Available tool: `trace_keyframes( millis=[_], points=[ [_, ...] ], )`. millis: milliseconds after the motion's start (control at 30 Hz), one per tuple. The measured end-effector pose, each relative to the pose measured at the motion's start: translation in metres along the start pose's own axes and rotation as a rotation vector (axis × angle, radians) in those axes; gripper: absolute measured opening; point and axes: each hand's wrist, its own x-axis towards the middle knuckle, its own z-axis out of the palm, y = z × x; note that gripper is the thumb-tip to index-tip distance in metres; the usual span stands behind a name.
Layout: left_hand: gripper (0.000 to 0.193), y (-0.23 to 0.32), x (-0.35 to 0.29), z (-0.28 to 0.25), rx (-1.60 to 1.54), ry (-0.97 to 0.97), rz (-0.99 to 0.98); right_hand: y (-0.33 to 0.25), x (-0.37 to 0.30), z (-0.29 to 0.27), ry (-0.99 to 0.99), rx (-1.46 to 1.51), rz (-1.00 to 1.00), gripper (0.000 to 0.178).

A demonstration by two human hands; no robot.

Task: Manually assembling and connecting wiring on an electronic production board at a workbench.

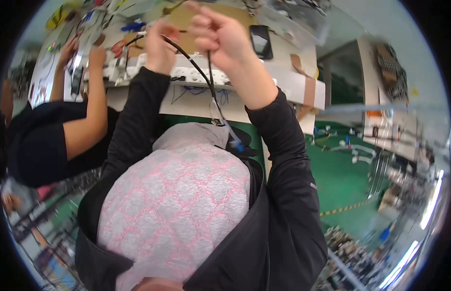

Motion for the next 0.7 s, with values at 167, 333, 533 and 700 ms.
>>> trace_keyframes(
  millis=[167, 333, 533, 700],
  points=[
    [0.048, 0.024, -0.094, -0.035, 0.7, -0.231, -0.186, -0.016, 0.048, -0.007, -0.003, 0.276, 0.008, 0.03],
    [0.047, 0.083, -0.141, -0.058, 0.974, -0.587, -0.561, -0.02, 0.076, 0.003, -0.063, 0.301, 0.032, 0.028],
    [0.057, 0.083, -0.154, -0.051, 1.115, -0.462, -0.265, -0.006, 0.097, 0.022, -0.108, 0.373, 0.03, 0.026],
    [0.048, 0.084, -0.15, -0.051, 1.278, -0.366, -0.2, 0.012, 0.089, 0.036, -0.104, 0.393, -0.053, 0.024]
  ],
)
